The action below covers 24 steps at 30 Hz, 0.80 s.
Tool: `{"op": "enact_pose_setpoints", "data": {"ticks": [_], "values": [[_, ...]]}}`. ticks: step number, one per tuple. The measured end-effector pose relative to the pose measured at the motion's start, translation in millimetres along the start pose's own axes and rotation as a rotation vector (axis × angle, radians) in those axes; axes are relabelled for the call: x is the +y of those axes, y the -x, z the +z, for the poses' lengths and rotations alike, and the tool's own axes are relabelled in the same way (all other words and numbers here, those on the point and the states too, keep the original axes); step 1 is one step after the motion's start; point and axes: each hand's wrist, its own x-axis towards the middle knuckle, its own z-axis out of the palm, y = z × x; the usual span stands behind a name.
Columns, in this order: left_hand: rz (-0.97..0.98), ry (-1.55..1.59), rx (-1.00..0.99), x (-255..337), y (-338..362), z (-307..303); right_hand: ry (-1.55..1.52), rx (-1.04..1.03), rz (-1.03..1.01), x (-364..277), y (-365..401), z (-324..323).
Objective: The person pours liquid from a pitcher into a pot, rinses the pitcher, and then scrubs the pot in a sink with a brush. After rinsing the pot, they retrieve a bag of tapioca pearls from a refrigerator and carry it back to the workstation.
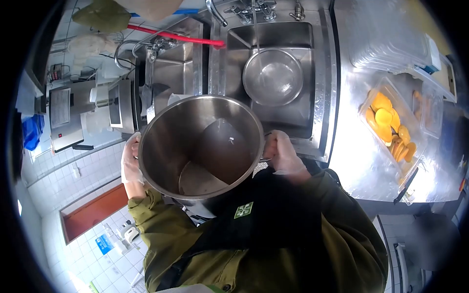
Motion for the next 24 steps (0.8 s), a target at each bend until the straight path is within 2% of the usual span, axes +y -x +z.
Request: {"op": "enact_pose_setpoints", "data": {"ticks": [2, 5, 8, 11, 14, 16, 19, 22, 24], "values": [[-0.133, 0.046, -0.158, 11.2, -16.1, -2.2, -0.073, 0.016, 0.040, -2.8, -8.3, -3.8], [-0.200, 0.013, -0.364, 21.9, -37.2, -0.1, -0.261, 0.042, 0.159, -8.2, -17.2, -12.8], [-0.149, -0.026, -0.229, 27.0, -48.2, 15.6, -0.302, 0.043, 0.185, -13.4, -23.8, -17.6], [0.026, -0.218, 0.118, 22.6, -33.4, 64.1, -0.344, 0.005, 0.195, -15.8, -31.6, -23.0], [-0.020, -0.248, 0.030, 29.8, -50.8, 64.9, -0.384, -0.008, 0.199, -11.8, -42.8, -32.1], [-0.127, -0.182, -0.023, 36.7, -65.3, 62.4, -0.426, 0.036, 0.218, -13.6, -47.7, -32.7], [-0.197, -0.141, -0.046, 40.5, -76.7, 74.6, -0.391, 0.002, 0.131, -8.4, -56.2, -42.9], [-0.217, -0.124, -0.070, 43.9, -89.3, 78.0, -0.184, 0.029, 0.002, -17.8, -50.9, -32.3], [-0.232, -0.116, -0.078, 45.2, -96.6, 81.2, -0.355, 0.065, 0.107, -26.2, -50.5, -29.3]]}}
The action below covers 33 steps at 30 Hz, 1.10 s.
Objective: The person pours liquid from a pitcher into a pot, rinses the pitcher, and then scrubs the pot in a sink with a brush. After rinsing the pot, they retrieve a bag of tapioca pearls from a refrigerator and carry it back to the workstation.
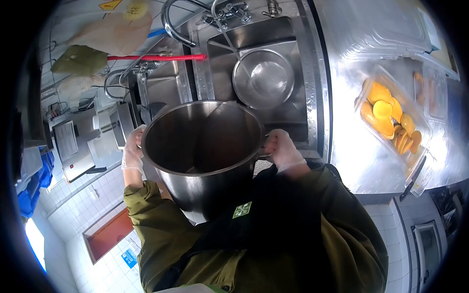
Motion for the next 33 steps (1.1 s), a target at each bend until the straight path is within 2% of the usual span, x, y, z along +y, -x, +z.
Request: {"op": "enact_pose_setpoints", "data": {"ticks": [7, 11, 15, 17, 19, 22, 24, 26, 33], "values": [[-0.098, 0.078, 0.001, 10.2, -17.0, 6.2, -0.182, 0.049, 0.101, -5.7, -8.8, -1.2], [-0.040, 0.026, 0.072, 11.2, -22.4, 13.7, 0.114, 0.042, -0.058, -2.4, -14.3, -7.1], [-0.040, -0.041, 0.039, 13.2, -30.3, 21.5, 0.118, 0.008, -0.106, -5.0, -10.1, -7.2], [-0.055, -0.050, 0.054, 13.5, -31.2, 31.3, 0.352, -0.108, -0.241, -1.8, -11.6, -19.9], [-0.110, 0.002, 0.001, 16.0, -37.1, 31.2, 0.797, -0.276, -0.424, 5.3, -29.7, -57.4], [-0.157, -0.009, -0.035, 17.1, -40.3, 37.5, 0.949, -0.182, -0.414, -2.3, -21.3, -47.2], [-0.159, -0.039, -0.038, 18.5, -42.8, 40.2, 0.770, -0.155, -0.394, -1.2, -21.7, -40.7], [-0.147, -0.058, -0.035, 19.9, -47.8, 39.8, 0.713, -0.136, -0.406, -1.6, -22.2, -38.5], [-0.115, -0.166, -0.053, 25.6, -66.2, 42.9, 0.748, -0.145, -0.451, -8.1, -27.4, -37.7]]}}
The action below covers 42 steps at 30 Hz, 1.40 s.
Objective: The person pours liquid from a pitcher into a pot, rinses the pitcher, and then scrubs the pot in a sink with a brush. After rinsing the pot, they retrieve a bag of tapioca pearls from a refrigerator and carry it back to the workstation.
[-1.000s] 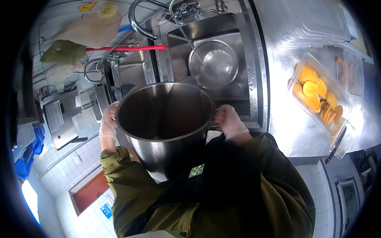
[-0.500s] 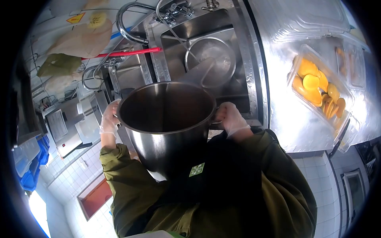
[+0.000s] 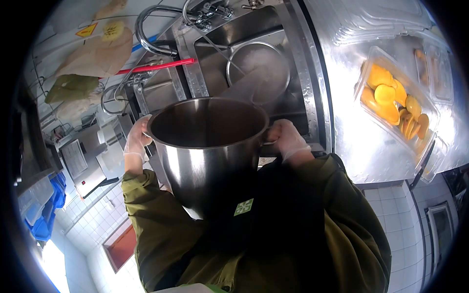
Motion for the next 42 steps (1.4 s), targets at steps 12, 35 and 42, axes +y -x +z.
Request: {"op": "enact_pose_setpoints", "data": {"ticks": [12, 35, 42], "values": [[-0.019, -0.028, 0.046, 9.9, -19.8, 10.1, 0.112, 0.044, 0.161, 27.9, -16.3, -20.4], [-0.142, 0.065, 0.164, 32.6, -60.1, 51.1, -0.301, -0.035, 0.126, 40.6, -45.2, -33.7], [-0.142, 0.041, 0.202, 32.9, -66.0, 62.6, 0.329, 0.110, 0.141, 25.0, -42.5, -31.3]]}}
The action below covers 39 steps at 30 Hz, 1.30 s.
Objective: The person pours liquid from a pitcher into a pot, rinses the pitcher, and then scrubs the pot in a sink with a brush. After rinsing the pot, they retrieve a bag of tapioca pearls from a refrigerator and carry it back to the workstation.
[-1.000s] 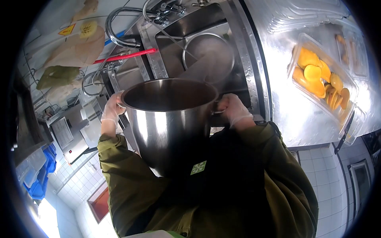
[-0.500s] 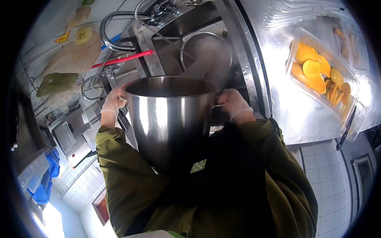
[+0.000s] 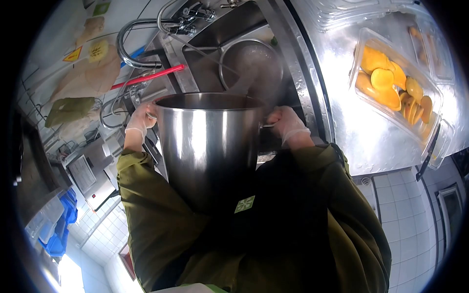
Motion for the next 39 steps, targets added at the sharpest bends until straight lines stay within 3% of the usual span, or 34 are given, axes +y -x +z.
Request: {"op": "enact_pose_setpoints", "data": {"ticks": [2, 8, 11, 17, 20, 26, 29, 32, 35, 39], "values": [[-0.018, 0.003, -0.071, 3.1, -4.9, -3.8, -0.001, -0.003, -0.028, -0.1, -0.3, 0.3], [0.129, -0.179, 0.052, 0.2, -5.7, 15.5, -0.087, 0.024, -0.085, -9.7, 3.6, 3.2], [0.010, -0.110, -0.053, 17.6, -31.8, -2.0, -0.169, -0.007, -0.108, 4.3, -10.3, 4.1], [0.226, -0.199, -0.058, 14.1, -41.3, 1.7, -0.472, 0.015, -0.174, 49.3, -37.9, 11.8], [0.141, -0.204, -0.012, 17.8, -41.5, 11.5, -0.504, 0.019, -0.212, 58.5, -43.7, 12.3], [0.015, -0.226, -0.215, 31.0, -61.3, -1.4, -0.488, 0.034, -0.203, 61.6, -46.5, 13.5], [0.145, -0.182, 0.024, 29.0, -56.3, 3.3, -0.467, 0.041, -0.182, 63.3, -47.3, 14.6], [0.019, -0.109, 0.010, 35.6, -53.5, 4.4, -0.420, 0.048, -0.138, 63.6, -47.8, 15.2], [0.221, -0.169, -0.001, 9.0, -22.6, 16.4, -0.319, 0.028, -0.085, 42.9, -29.2, 11.5], [0.231, -0.145, 0.014, -8.8, 19.5, 16.6, -0.282, 0.054, -0.119, 6.5, 23.8, 10.9]]}}
